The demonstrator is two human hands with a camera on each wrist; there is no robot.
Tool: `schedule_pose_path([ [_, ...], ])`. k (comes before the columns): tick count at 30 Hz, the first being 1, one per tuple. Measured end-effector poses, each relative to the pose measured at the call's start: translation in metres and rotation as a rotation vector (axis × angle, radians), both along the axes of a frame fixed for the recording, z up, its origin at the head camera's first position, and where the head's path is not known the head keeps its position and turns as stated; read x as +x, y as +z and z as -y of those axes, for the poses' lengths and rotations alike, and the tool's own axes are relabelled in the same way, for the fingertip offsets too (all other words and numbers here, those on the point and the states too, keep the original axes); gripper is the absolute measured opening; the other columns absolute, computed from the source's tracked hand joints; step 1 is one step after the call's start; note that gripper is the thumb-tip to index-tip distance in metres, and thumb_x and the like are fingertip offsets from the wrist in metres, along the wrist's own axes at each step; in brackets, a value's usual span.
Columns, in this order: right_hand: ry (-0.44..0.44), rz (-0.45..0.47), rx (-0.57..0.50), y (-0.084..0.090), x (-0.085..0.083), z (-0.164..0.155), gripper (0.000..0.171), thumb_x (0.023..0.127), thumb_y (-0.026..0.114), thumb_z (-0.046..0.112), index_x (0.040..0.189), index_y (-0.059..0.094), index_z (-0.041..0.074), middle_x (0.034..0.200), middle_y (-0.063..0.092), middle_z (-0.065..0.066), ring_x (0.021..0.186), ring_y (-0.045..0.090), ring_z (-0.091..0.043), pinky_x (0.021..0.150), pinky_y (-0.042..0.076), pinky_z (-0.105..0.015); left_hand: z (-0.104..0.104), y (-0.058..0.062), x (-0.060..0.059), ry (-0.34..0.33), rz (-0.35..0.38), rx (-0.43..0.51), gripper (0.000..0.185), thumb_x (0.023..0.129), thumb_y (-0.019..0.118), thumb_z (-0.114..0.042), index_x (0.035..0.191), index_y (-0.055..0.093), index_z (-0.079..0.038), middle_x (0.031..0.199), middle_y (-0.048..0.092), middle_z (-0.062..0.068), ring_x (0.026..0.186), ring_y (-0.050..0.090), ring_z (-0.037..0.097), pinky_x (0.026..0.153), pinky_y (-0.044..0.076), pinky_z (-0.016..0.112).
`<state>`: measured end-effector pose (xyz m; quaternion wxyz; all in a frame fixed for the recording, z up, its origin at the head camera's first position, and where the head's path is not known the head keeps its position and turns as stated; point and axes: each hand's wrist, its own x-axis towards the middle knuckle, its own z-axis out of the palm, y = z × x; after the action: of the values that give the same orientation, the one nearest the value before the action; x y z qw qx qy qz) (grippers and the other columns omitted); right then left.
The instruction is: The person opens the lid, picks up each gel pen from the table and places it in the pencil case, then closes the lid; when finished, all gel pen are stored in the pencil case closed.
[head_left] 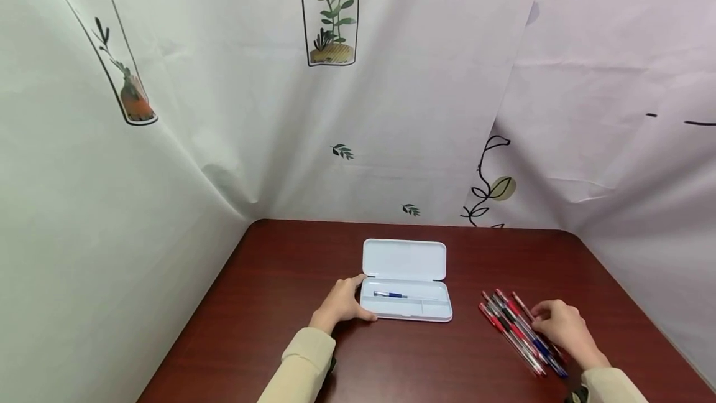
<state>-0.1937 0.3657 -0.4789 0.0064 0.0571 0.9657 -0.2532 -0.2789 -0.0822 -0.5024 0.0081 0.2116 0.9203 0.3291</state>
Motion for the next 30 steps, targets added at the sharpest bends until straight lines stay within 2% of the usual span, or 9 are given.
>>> schedule_pose_path([
  [7,-0.014,-0.054,-0.036,0.0,0.003,-0.002,0.013,0.082,0.07,0.008,0.093,0.071,0.001,0.077,0.067,0.0,0.068,0.054,-0.014,0.059,0.042,-0.033,0.0,0.001,0.0,-0.006,-0.008,0.0,0.092,0.057,0.095,-0.033,0.133,0.056,0.0,0.119,0.066,0.013,0.1,0.061,0.02,0.09,0.051,0.038],
  [15,-0.009,-0.116,-0.038,0.008,0.0,0.007,0.014,0.083,0.068,0.009,0.094,0.071,0.001,0.077,0.065,-0.001,0.069,0.052,-0.015,0.062,0.041,-0.033,0.0,0.002,0.002,-0.004,-0.001,0.001,0.092,0.058,0.095,-0.032,0.134,0.055,0.001,0.121,0.065,0.015,0.102,0.061,0.021,0.091,0.051,0.04],
  [30,0.051,-0.141,-0.055,0.016,-0.005,0.033,0.015,0.081,0.067,0.007,0.094,0.072,0.003,0.074,0.063,0.001,0.068,0.052,-0.015,0.062,0.042,-0.032,0.0,0.001,0.003,-0.007,-0.012,-0.004,0.091,0.056,0.096,-0.032,0.132,0.057,-0.001,0.117,0.067,0.013,0.099,0.061,0.02,0.089,0.051,0.039],
])
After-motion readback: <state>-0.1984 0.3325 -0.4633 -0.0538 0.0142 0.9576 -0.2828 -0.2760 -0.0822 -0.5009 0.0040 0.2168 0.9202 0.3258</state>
